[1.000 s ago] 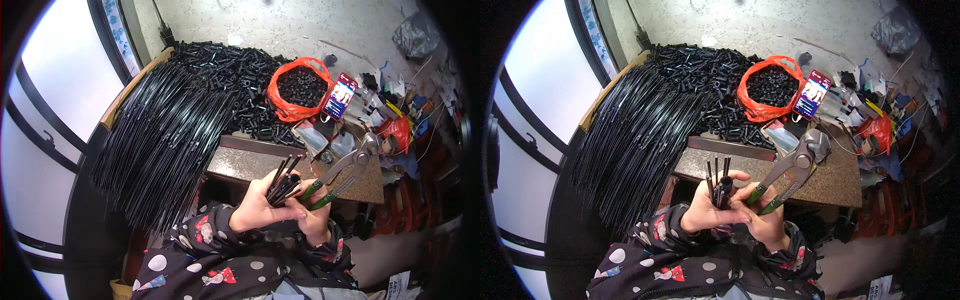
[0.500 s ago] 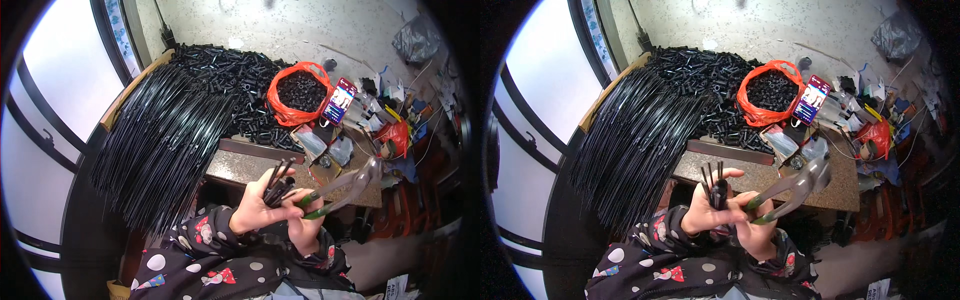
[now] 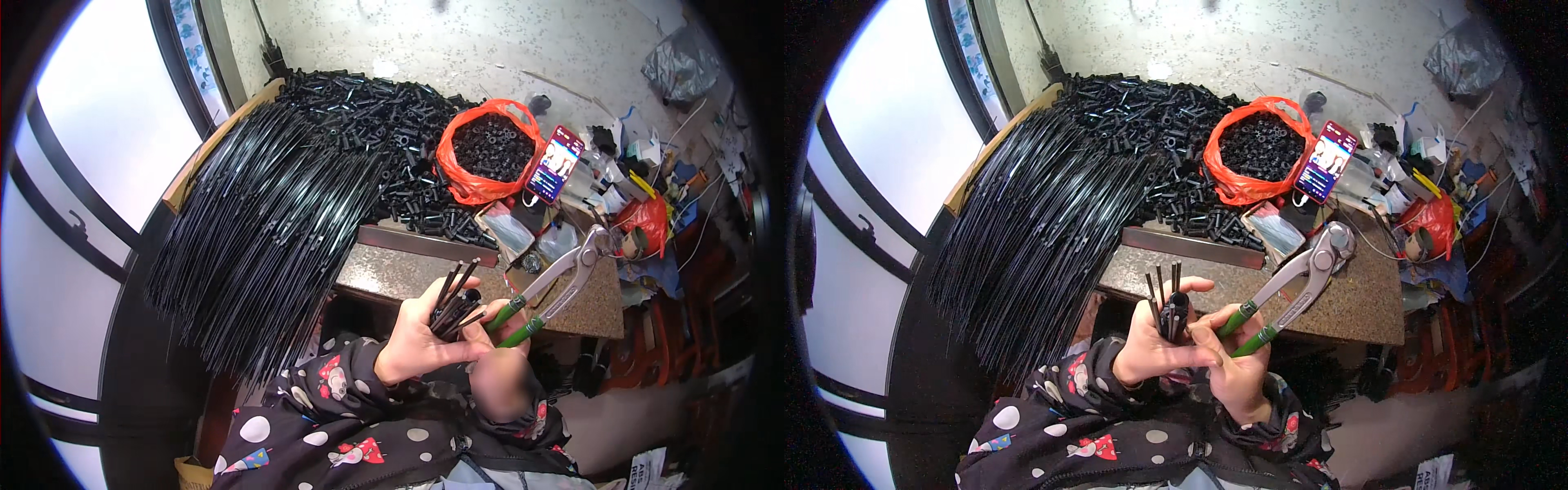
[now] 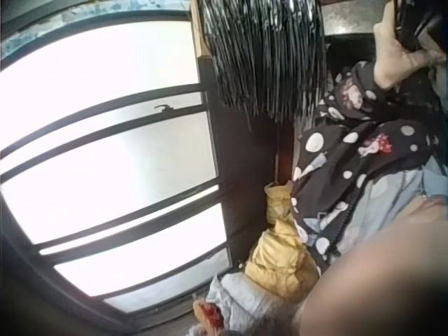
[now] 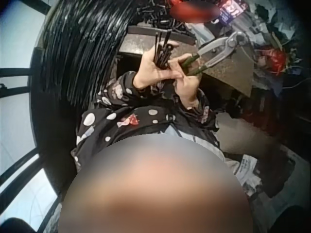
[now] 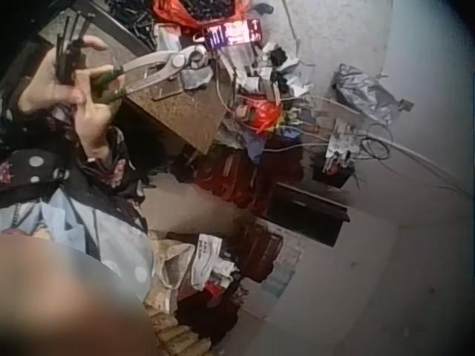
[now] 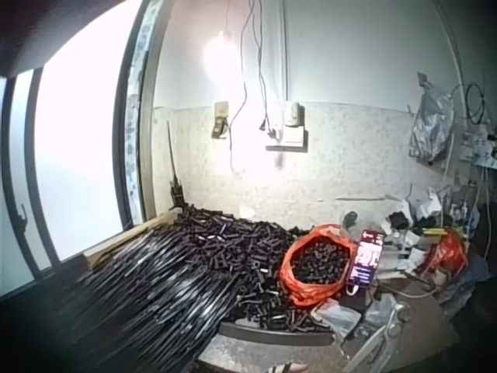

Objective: Assemble plastic components onto bundles of black cables at a factory workbench.

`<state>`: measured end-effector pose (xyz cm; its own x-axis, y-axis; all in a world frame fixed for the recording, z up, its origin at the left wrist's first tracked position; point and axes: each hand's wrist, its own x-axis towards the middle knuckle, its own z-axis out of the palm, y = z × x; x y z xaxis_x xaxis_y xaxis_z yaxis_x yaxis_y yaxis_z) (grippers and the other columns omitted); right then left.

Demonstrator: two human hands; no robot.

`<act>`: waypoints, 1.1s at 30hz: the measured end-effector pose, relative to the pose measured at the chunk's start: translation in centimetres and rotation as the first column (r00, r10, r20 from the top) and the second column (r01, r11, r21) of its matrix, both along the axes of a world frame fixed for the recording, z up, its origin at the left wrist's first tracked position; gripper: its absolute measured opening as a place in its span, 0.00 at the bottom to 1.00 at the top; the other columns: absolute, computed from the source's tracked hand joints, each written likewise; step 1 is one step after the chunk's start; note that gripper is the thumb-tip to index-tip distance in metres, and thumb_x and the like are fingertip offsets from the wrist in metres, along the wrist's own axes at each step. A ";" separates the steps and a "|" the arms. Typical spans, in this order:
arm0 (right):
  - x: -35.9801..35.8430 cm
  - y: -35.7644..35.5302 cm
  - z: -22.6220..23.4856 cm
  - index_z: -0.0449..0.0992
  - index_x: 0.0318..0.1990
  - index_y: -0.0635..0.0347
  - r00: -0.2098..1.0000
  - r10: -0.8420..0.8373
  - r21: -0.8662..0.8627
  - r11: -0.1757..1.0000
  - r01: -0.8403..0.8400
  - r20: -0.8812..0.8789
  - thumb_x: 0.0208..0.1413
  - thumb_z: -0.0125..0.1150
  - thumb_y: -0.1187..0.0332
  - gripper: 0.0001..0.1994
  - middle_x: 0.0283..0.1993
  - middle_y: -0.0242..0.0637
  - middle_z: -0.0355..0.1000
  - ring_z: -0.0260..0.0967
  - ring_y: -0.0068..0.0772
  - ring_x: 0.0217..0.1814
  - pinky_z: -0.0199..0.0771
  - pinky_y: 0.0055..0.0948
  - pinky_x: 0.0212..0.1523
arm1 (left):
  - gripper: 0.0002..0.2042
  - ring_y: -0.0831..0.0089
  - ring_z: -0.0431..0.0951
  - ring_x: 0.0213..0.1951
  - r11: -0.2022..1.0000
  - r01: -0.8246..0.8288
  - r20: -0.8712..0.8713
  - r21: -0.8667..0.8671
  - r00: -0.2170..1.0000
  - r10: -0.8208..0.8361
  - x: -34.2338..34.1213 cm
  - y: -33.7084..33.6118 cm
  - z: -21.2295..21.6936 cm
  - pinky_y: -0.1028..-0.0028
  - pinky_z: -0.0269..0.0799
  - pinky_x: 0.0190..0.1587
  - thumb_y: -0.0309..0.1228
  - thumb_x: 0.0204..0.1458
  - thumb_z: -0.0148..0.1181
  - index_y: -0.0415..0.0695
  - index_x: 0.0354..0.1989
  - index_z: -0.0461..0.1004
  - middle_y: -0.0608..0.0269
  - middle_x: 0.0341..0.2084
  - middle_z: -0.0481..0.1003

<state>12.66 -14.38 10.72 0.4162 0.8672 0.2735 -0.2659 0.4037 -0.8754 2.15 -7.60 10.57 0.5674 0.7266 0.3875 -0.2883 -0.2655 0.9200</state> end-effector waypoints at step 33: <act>4.6 -3.9 1.5 0.50 0.62 0.66 0.503 0.798 -0.476 0.318 -0.820 -0.333 0.58 0.45 0.71 0.25 0.52 0.49 0.64 0.70 0.34 0.42 0.67 0.28 0.47 | 0.15 0.91 0.62 0.20 0.997 -0.078 0.013 0.007 0.997 0.078 -3.2 2.3 1.6 0.87 0.56 0.21 0.27 0.35 0.71 0.39 0.31 0.71 0.78 0.16 0.66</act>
<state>17.27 -18.24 12.18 -0.5766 0.7481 -0.3285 -0.2251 -0.5319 -0.8163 -1.01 -5.27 12.21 0.5043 0.7652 0.4001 -0.2782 -0.2947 0.9142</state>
